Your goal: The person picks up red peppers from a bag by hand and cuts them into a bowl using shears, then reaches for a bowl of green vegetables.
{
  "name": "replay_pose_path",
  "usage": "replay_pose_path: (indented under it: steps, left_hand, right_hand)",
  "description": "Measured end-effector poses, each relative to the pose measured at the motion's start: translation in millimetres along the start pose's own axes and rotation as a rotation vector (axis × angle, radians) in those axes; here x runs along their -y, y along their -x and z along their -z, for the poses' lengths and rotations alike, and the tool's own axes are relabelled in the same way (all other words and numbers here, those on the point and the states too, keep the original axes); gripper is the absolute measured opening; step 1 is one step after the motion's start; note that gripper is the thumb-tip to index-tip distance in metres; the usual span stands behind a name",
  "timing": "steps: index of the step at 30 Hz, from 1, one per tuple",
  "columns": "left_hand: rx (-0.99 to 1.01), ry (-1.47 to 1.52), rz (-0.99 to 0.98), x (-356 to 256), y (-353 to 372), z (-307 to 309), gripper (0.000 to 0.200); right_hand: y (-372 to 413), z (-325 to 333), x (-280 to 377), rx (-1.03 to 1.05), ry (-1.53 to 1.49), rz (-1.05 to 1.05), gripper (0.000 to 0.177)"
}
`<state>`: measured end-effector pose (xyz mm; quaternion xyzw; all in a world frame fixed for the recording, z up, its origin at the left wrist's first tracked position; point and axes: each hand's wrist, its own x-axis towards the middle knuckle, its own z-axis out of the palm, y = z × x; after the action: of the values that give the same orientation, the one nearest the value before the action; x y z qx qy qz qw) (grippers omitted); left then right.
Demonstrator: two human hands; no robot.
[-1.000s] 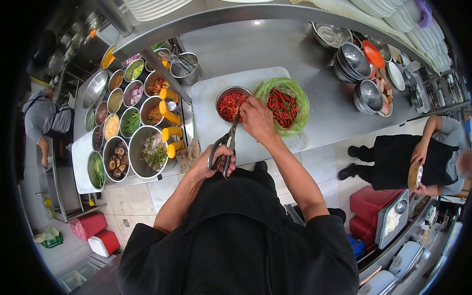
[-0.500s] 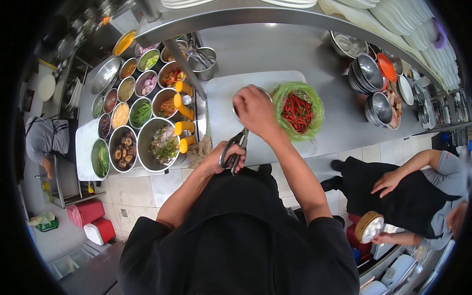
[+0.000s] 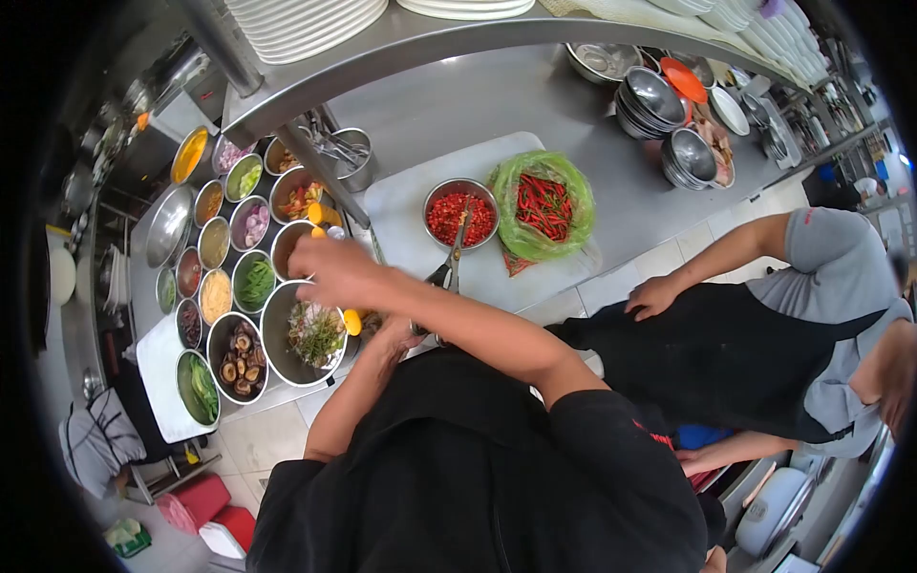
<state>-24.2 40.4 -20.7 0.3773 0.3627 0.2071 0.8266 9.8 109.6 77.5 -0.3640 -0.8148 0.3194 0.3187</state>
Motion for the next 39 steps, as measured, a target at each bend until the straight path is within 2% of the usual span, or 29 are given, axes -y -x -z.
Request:
replay_pose_path:
  steps: [2, 3, 4, 5, 6, 7, 9, 12, 18, 24, 27, 30, 36, 39]
  left_hand:
    - [0.044, 0.079, 0.049, -6, -2, 1, 0.035]
    - [0.041, 0.072, 0.081, -10, -1, 2, 0.034]
    - [0.035, 0.062, 0.113, -16, 1, 3, 0.033]
    - [0.027, 0.052, 0.145, -21, 4, 4, 0.031]
    - [0.033, 0.046, 0.149, -23, 6, 5, 0.029]
    - [0.033, 0.040, 0.153, -23, 8, 4, 0.029]
    - [0.038, 0.019, 0.157, -26, 7, 4, 0.029]
    - [0.028, 0.010, 0.164, -27, 9, 4, 0.029]
    - [0.028, 0.011, 0.173, -30, 15, 7, 0.028]
    - [0.023, 0.001, 0.188, -31, 19, 9, 0.027]
    - [0.030, 0.018, 0.163, -30, 20, 10, 0.027]
    - [0.026, 0.016, 0.185, -30, 19, 12, 0.026]
    - [0.011, 0.038, 0.180, -28, 18, 14, 0.027]
    - [0.006, 0.048, 0.172, -28, 18, 13, 0.028]
  right_hand:
    - [26, 42, -25, -0.320, 0.020, -0.134, 0.024]
    - [46, 64, -45, -0.450, 0.121, -0.248, 0.022]
    - [66, 83, -69, -0.584, 0.209, -0.456, 0.018]
    - [90, 104, -91, -0.698, 0.452, -0.539, 0.013]
    - [117, 122, -123, -0.724, 0.511, -0.621, 0.011]
    - [139, 133, -146, -0.749, 0.594, -0.813, 0.014]
    - [167, 149, -182, -0.670, 0.747, -1.009, 0.017]
    - [181, 148, -196, -0.592, 0.758, -1.116, 0.019]
    - [181, 137, -201, -0.690, 0.685, -1.156, 0.018]
    - [189, 130, -182, -0.916, 0.796, -0.923, 0.012]
    - [197, 134, -183, -0.989, 0.731, -0.858, 0.011]
    - [203, 142, -176, -1.033, 0.499, -0.924, 0.012]
    - [222, 150, -164, -0.767, 0.612, -0.985, 0.015]
    - [225, 151, -160, -0.720, 0.698, -1.016, 0.015]
